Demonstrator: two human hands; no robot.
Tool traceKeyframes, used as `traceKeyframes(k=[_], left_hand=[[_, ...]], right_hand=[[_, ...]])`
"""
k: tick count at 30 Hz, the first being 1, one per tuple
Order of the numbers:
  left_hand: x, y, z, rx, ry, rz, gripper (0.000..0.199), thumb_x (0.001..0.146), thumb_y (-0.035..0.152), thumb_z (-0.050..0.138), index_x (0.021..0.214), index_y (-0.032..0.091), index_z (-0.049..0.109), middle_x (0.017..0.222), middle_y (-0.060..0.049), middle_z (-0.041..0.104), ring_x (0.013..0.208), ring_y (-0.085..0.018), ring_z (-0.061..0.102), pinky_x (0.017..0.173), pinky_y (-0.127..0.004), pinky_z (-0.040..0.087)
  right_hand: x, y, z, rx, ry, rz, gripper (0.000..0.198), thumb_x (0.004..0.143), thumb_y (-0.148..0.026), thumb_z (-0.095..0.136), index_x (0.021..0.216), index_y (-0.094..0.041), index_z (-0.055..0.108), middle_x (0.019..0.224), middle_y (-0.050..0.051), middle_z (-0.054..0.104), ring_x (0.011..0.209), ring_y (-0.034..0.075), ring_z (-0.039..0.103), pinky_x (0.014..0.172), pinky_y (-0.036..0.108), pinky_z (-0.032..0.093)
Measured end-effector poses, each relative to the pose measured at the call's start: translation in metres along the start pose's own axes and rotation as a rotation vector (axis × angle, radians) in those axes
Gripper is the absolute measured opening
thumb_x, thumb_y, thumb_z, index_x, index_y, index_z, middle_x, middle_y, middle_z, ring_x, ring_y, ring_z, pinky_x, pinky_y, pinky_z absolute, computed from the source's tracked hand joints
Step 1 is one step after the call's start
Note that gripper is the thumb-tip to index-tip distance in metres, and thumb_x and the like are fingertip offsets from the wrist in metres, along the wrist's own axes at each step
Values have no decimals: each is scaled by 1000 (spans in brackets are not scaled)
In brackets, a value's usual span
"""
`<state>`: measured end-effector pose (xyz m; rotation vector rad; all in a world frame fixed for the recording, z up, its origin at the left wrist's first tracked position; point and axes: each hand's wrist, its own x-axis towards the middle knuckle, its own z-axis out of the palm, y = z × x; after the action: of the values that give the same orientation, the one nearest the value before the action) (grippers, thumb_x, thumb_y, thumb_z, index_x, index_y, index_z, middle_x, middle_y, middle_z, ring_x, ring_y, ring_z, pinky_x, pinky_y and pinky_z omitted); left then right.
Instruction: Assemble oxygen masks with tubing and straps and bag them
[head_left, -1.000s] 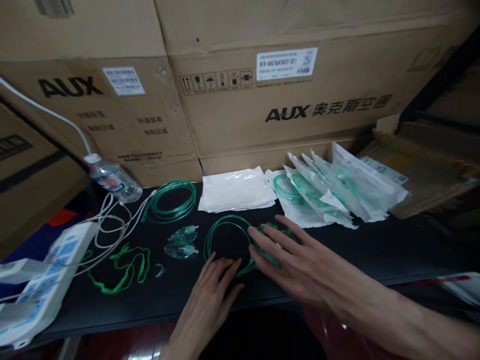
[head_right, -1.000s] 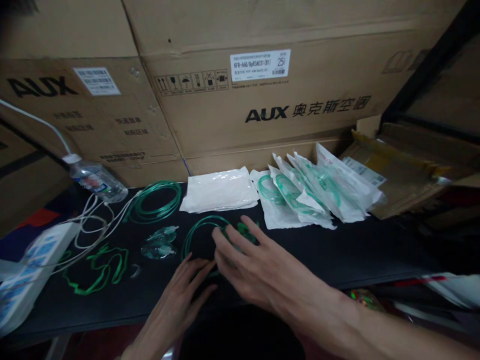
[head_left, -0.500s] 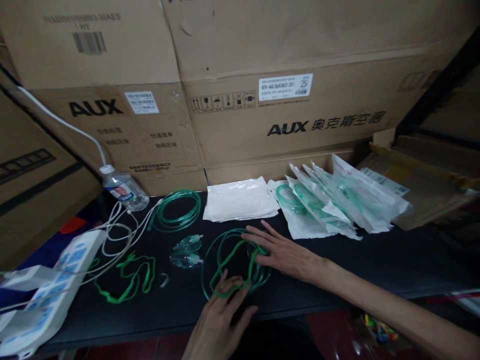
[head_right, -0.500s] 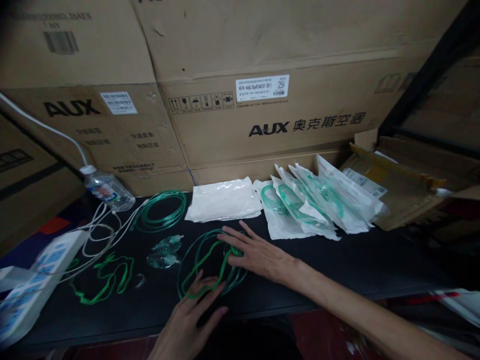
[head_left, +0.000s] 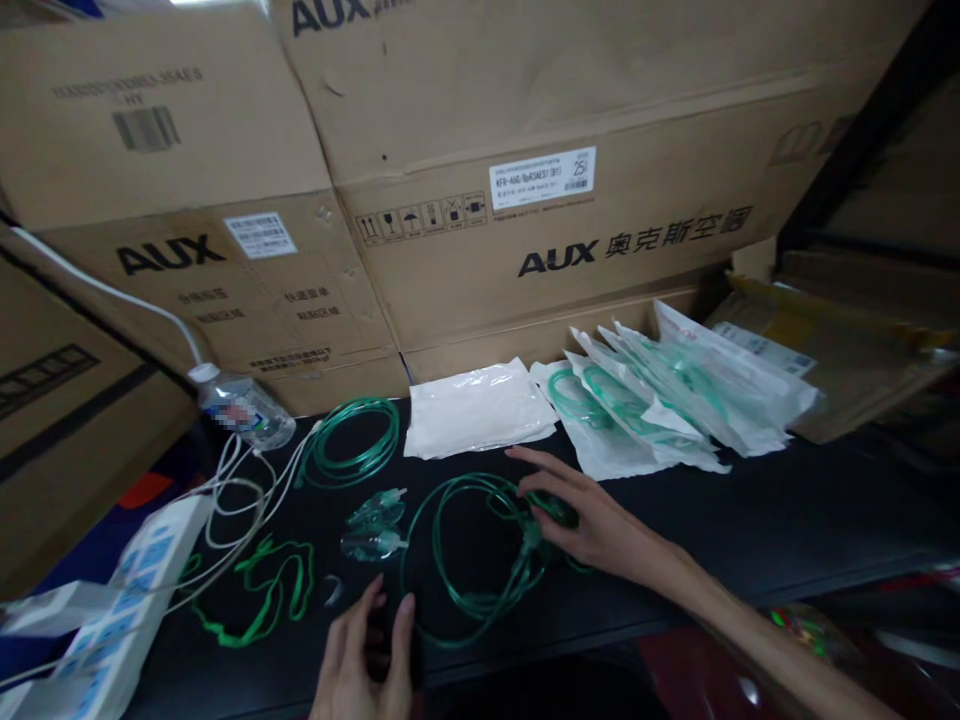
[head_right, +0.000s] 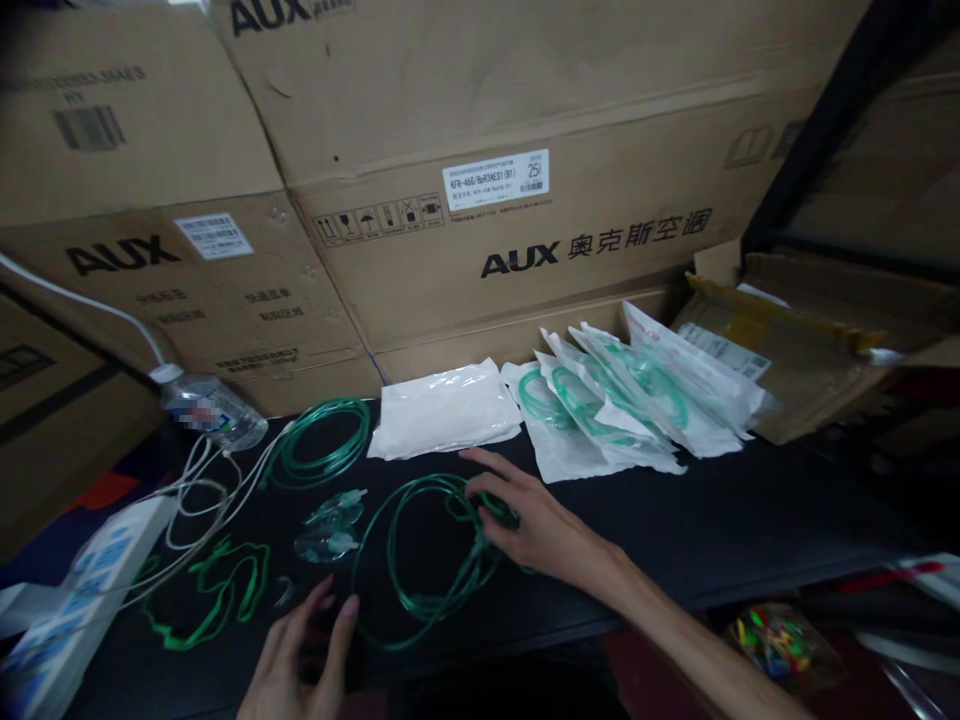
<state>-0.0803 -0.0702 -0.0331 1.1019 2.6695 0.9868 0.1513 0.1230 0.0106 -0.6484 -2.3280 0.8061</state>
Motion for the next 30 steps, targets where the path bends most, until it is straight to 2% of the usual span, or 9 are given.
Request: traceKeyframes(k=[4,6,8,12,17,19,23,26,30], left_hand=[[2,14,3,45,-97,-44,60,92,67,46,126,24,69,124,-8,69,81,-26,73,70,-39,59],[2,21,4,69,-130,-30,62,92,67,46,127,21,69,121,-10,68,80,-27,73,70,-40,58],[5,27,6,96,-153,-17,63,93,66,45,129,20,68,118,-10,67,82,-28,73,70,-41,57],[18,35,12,157,-186,6,59,93,65,47,125,20,65,116,-12,67,95,-34,73,72,-44,57],[34,52,21,193,-326,50,35,91,46,52,106,20,69,110,-14,71,93,-34,75,73,-42,56],[36,60,23,199,-342,55,25,90,38,53,99,22,70,105,-12,74,91,-32,75,74,-40,55],[36,70,23,196,-357,23,15,87,35,61,92,24,70,89,-6,78,83,-31,77,71,-37,52],[35,70,23,177,-372,9,19,88,32,62,103,24,70,86,-3,79,80,-27,77,70,-34,51],[36,68,26,147,-401,59,42,88,24,60,129,20,66,93,-2,77,81,-22,76,71,-30,51]], right_hand=[[-37,3,11,-31,334,194,39,99,-27,58,137,-27,55,155,13,53,142,29,53,115,51,47],[-59,1,16,-91,564,353,35,99,-37,60,132,-26,59,138,12,65,122,29,67,101,46,57],[-77,-6,22,-186,684,487,32,97,-46,61,119,-23,65,109,10,72,90,26,72,81,40,61],[-86,-22,38,-194,581,648,54,95,-57,59,132,-18,61,93,8,67,64,23,65,60,38,58],[-64,-22,61,-221,520,705,65,87,-58,68,136,-16,58,111,20,67,83,39,73,72,54,60],[-58,-19,67,-197,534,667,57,85,-49,72,131,-18,60,110,20,66,87,42,73,75,57,60],[-56,-15,69,-92,519,549,25,89,-25,61,113,-25,65,106,11,62,84,30,74,74,45,63],[-58,-12,68,-39,543,506,29,90,-20,55,117,-27,64,116,12,60,97,30,73,83,43,63],[-54,-10,75,21,583,508,37,85,-20,63,122,-27,62,126,13,57,110,35,69,90,50,62]])
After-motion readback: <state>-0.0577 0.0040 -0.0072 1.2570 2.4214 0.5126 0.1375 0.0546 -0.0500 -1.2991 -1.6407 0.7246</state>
